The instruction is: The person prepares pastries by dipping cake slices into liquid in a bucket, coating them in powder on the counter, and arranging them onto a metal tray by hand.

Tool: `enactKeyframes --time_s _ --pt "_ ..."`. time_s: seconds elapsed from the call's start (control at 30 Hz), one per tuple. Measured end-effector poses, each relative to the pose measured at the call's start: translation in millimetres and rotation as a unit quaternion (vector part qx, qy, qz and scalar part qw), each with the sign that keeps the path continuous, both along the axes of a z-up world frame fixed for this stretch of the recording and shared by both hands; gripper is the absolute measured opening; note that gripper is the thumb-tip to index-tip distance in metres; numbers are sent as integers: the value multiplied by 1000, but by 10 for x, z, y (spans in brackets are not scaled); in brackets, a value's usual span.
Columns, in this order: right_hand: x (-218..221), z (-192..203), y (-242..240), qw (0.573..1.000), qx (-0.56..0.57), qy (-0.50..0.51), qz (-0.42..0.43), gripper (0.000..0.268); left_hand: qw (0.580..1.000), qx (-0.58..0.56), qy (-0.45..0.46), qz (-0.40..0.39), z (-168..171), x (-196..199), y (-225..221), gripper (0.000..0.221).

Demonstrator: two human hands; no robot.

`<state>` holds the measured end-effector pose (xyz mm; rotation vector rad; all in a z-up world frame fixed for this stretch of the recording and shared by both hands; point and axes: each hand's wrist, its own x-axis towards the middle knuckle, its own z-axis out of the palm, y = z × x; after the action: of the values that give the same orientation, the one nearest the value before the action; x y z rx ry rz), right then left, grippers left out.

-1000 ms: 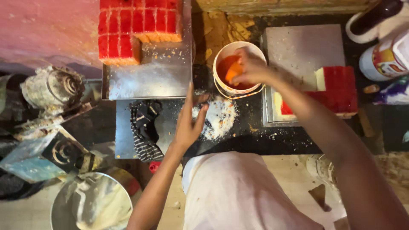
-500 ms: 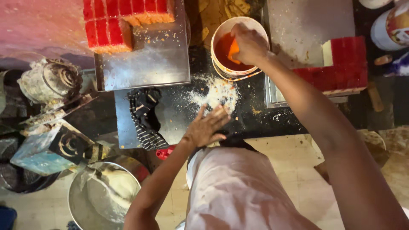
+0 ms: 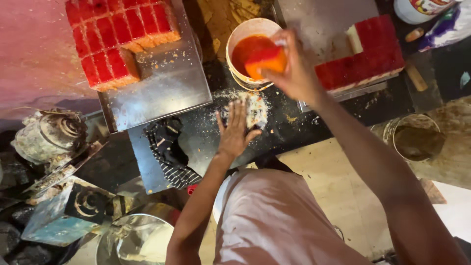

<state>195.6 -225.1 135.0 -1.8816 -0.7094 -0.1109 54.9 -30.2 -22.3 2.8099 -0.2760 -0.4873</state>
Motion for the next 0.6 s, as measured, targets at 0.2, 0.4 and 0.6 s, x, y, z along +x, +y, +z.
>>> enactKeyframes --time_s 0.2,0.4,0.6 --pt "-868 -656 235 981 -163 99 -21 65 951 -233 -150 137 91 -392 587 98" --pt "-855 -863 380 972 -233 -11 33 65 946 -254 -169 111 103 -790 1097 96" --pt "-528 -1051 354 931 -263 169 188 73 937 -278 -182 108 151 -827 1037 92"
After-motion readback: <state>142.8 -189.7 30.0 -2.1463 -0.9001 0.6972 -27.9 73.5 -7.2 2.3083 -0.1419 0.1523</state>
